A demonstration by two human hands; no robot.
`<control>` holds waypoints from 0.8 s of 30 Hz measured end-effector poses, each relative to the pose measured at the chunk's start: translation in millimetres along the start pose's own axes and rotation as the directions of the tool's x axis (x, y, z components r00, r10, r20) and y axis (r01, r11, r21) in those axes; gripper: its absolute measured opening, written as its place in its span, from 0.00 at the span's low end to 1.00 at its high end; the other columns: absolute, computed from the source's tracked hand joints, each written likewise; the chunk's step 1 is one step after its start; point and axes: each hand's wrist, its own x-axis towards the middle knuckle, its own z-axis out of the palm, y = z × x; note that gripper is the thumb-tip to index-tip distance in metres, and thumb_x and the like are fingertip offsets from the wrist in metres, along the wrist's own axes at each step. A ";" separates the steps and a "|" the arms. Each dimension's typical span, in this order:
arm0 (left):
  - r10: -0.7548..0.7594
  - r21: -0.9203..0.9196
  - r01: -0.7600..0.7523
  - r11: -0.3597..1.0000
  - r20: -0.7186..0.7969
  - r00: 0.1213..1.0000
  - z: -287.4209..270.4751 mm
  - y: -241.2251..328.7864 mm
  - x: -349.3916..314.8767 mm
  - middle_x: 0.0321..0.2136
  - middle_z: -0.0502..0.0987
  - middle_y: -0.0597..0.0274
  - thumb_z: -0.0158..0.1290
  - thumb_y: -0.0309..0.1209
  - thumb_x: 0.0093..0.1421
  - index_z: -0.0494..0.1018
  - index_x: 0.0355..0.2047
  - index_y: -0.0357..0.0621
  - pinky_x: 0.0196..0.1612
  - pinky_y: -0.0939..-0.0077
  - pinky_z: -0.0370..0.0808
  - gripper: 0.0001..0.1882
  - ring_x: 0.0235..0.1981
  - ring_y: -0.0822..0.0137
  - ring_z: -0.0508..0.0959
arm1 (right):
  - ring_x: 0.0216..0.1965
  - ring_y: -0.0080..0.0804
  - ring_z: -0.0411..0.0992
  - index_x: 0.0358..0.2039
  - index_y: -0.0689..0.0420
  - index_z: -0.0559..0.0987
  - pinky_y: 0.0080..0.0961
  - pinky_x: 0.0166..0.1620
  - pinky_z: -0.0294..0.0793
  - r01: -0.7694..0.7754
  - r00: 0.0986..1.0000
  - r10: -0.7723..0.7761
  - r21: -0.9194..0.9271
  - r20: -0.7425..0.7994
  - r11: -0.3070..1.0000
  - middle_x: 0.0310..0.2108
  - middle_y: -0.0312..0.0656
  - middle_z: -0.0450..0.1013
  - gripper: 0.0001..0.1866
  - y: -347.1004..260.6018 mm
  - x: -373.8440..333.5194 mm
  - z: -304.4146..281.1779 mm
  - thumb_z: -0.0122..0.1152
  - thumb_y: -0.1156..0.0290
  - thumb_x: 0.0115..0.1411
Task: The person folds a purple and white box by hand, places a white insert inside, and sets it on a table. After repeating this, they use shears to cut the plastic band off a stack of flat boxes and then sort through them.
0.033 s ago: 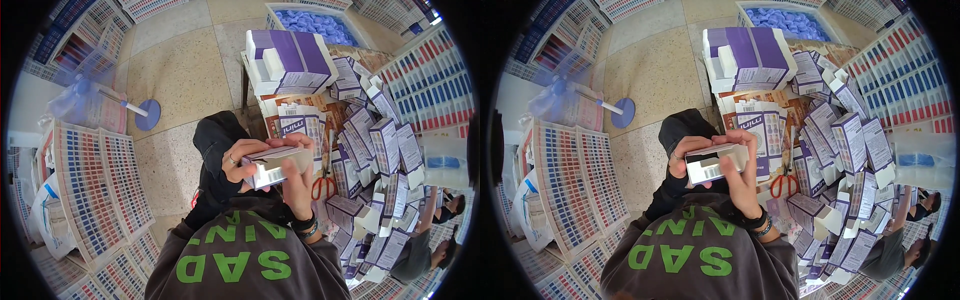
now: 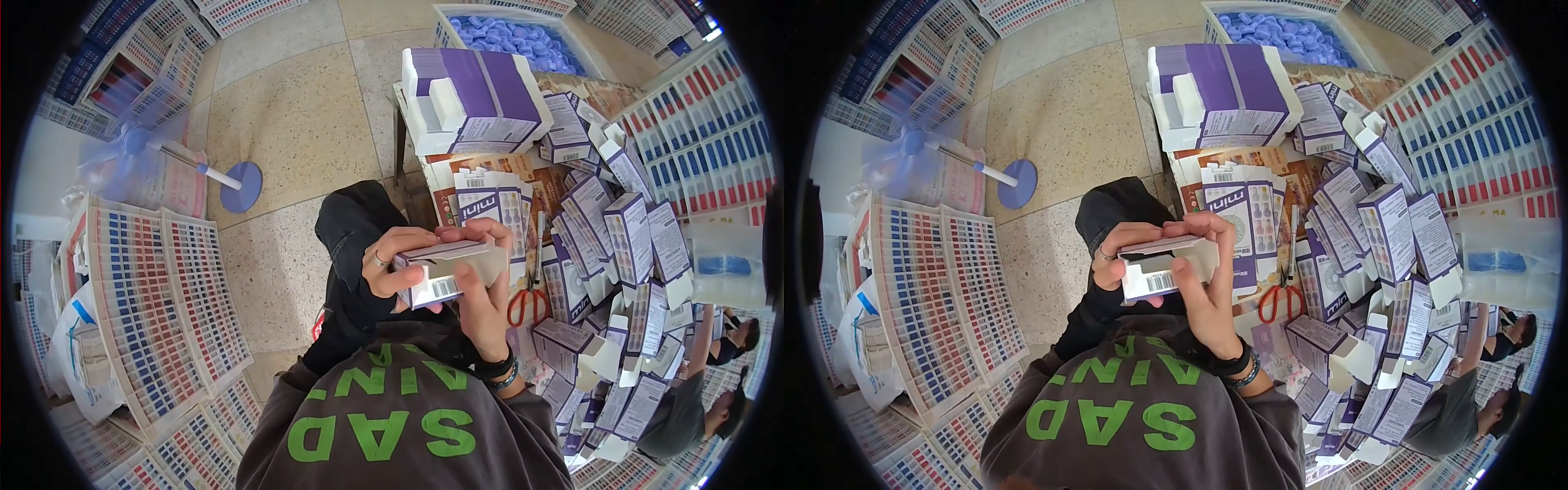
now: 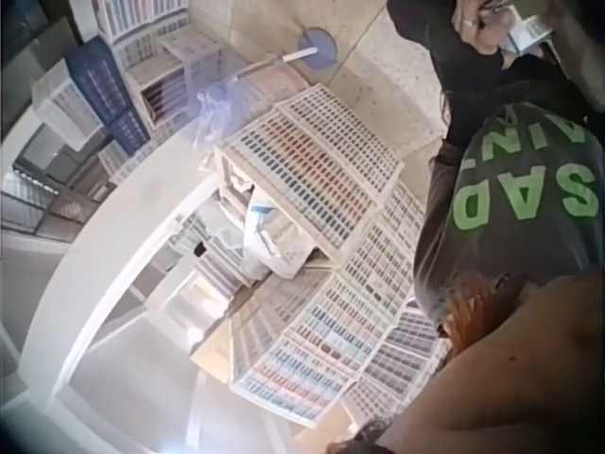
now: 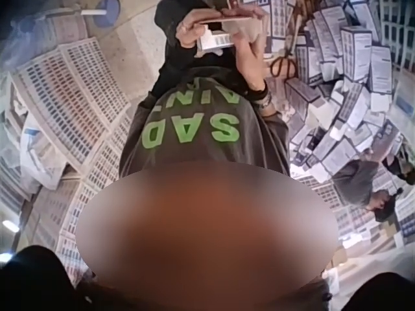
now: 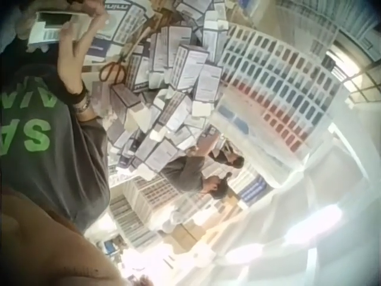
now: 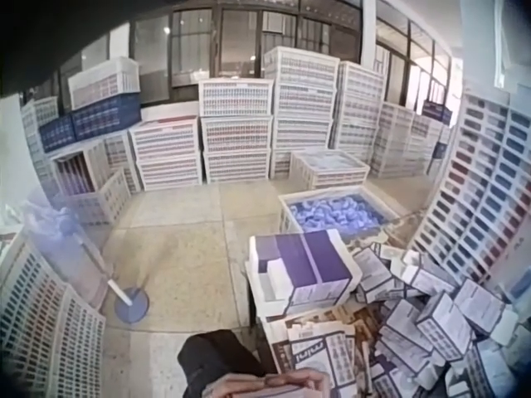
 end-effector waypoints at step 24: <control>0.032 -0.189 -0.066 0.980 -0.176 0.984 -10.8 11.1 -7.9 0.32 0.74 0.51 0.70 0.45 0.41 0.61 0.47 0.48 0.29 0.70 0.72 0.38 0.28 0.57 0.76 | 0.42 0.49 0.75 0.43 0.60 0.77 0.34 0.43 0.75 0.695 0.710 -0.444 -0.442 0.546 0.567 0.45 0.58 0.72 0.21 -8.1 17.3 -19.7 0.63 0.56 0.57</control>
